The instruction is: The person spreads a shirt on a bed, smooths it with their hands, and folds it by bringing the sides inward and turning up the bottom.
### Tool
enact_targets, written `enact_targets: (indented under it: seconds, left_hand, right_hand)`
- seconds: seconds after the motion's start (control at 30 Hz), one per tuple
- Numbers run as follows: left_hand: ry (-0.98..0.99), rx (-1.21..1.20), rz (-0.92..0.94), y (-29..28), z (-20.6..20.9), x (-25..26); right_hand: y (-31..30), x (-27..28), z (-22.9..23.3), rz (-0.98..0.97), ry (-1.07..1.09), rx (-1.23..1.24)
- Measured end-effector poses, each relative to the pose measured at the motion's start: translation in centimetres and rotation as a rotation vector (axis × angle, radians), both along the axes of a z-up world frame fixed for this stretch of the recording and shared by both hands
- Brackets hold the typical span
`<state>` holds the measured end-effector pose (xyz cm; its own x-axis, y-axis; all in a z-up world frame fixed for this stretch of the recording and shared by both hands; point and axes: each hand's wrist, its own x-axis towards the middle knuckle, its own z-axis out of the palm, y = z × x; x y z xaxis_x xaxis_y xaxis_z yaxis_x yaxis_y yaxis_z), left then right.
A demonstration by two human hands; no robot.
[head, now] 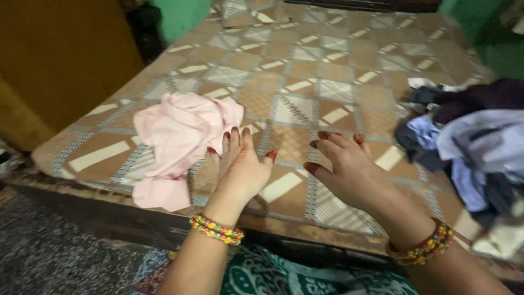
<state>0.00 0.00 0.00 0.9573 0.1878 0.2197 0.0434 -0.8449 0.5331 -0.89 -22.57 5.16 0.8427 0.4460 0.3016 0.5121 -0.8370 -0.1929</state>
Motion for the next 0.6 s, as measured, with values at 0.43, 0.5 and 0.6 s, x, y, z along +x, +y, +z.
enact_targets:
  seconds: [0.43,0.5,0.6]
  left_hand:
    - [0.36,0.182,0.225,12.1,-5.0,0.8]
    - [0.479,0.226,0.233,13.6,-5.7,1.8]
    - [0.574,0.199,0.278,15.4,-7.2,3.3]
  right_hand:
    - [8.9,4.1,-3.8,0.194,0.12,0.028]
    - [9.7,4.6,-4.2,0.246,0.101,0.041]
    - [10.6,4.8,-3.6,0.217,0.116,-0.001]
